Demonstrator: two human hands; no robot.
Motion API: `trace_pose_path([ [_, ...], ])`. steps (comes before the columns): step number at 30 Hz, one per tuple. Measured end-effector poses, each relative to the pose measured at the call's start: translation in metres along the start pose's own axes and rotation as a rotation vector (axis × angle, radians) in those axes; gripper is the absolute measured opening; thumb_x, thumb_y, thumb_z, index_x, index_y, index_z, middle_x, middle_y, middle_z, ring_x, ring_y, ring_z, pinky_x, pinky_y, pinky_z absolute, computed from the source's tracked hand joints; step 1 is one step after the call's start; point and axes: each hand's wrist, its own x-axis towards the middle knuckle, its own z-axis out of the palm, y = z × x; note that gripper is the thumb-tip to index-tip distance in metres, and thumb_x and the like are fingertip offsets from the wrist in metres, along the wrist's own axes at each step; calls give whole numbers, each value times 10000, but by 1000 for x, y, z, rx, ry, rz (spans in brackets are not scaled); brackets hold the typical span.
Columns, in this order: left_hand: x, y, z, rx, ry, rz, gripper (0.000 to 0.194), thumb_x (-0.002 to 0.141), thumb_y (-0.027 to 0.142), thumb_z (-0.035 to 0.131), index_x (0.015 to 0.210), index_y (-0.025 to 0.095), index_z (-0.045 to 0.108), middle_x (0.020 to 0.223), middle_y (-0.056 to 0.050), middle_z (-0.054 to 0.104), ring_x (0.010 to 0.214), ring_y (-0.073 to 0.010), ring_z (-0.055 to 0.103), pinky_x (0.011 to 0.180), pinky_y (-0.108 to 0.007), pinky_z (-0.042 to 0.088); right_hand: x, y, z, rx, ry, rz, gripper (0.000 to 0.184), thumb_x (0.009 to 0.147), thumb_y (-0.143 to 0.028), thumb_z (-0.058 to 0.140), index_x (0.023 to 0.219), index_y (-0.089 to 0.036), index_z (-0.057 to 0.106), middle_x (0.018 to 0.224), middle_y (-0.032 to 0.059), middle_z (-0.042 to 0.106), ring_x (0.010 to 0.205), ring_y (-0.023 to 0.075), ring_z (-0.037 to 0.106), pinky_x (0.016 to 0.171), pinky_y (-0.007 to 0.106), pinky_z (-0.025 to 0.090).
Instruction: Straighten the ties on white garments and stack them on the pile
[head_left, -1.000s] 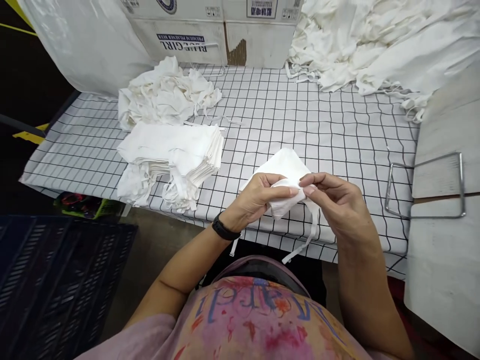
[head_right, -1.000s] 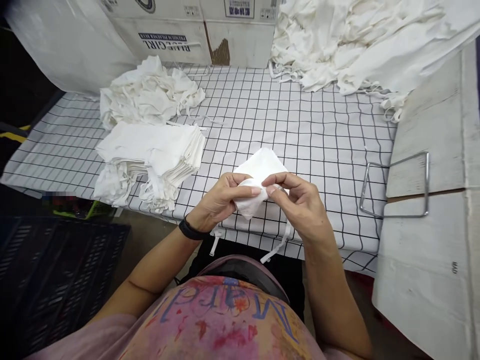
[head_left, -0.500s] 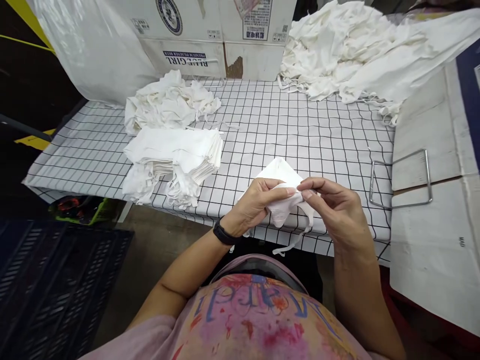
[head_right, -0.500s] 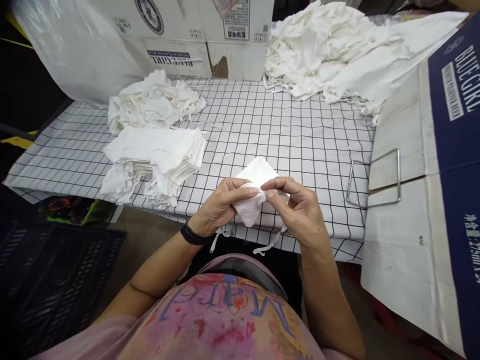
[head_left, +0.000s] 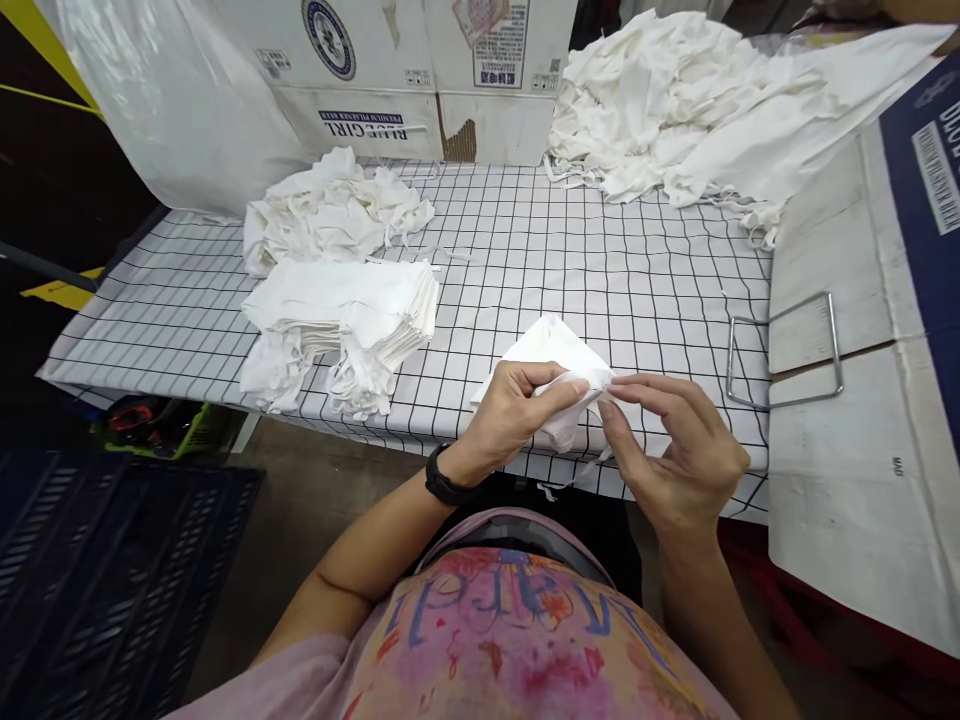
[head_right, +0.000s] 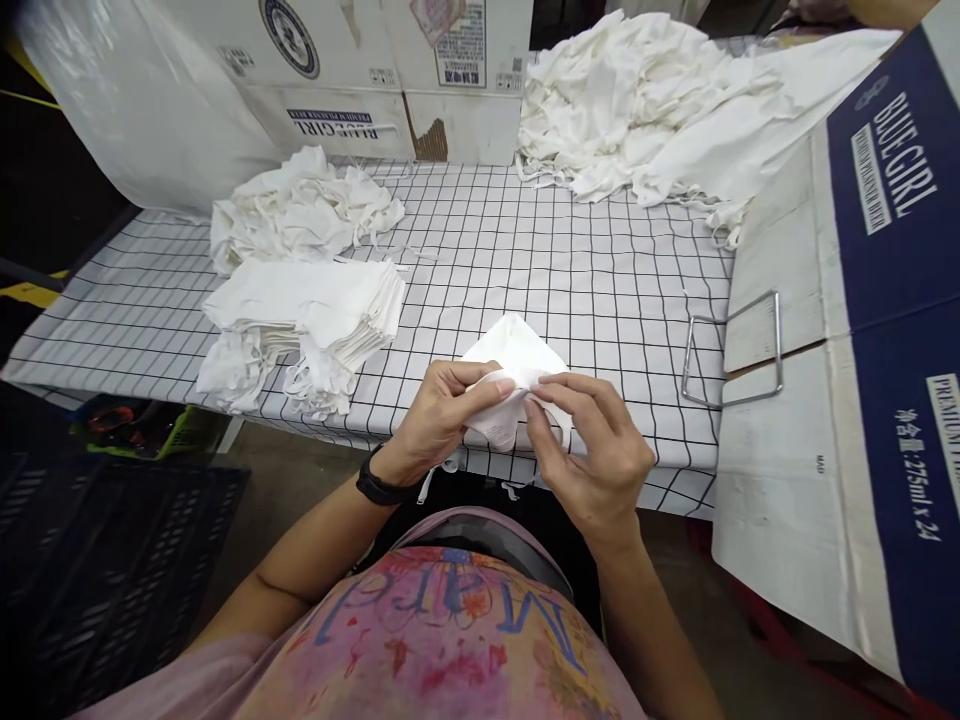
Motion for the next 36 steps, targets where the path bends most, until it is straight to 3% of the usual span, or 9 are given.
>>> trace_pose_path([
  [4,-3,3,5,1,1,-8,307,858,431,780,733,154,735,602,-1,616,523,-87,545,518,-221,418,-7,1,6,-12,22,-81,412,821,-30,796,1156,-257,720,1021,40,768,893,209,756,767,352,635],
  [10,-5,5,10,-49,5,-77,291,857,404,773,729,146,726,570,1,605,478,-90,556,489,-218,436,-12,7,7,8,61,-170,409,824,-8,780,1140,-263,733,1021,47,777,903,229,767,768,381,638],
  [19,-4,2,10,-132,-15,-134,293,841,411,785,721,149,732,575,-2,637,477,-87,567,482,-206,426,-13,8,7,0,116,-200,401,803,6,794,1121,-231,729,999,54,785,889,225,773,759,361,633],
  [29,-3,1,12,-161,-4,-147,309,812,415,801,685,145,717,591,4,623,504,-79,526,494,-224,384,-15,11,4,-22,45,-175,428,845,-58,755,1178,-323,715,1044,33,790,917,250,772,762,409,638],
  [36,-1,6,15,-230,23,-166,379,734,391,848,580,123,630,546,41,496,519,-44,418,526,-211,317,-15,11,5,-27,60,-192,389,842,-56,760,1134,-309,712,1040,40,787,913,253,773,741,407,645],
])
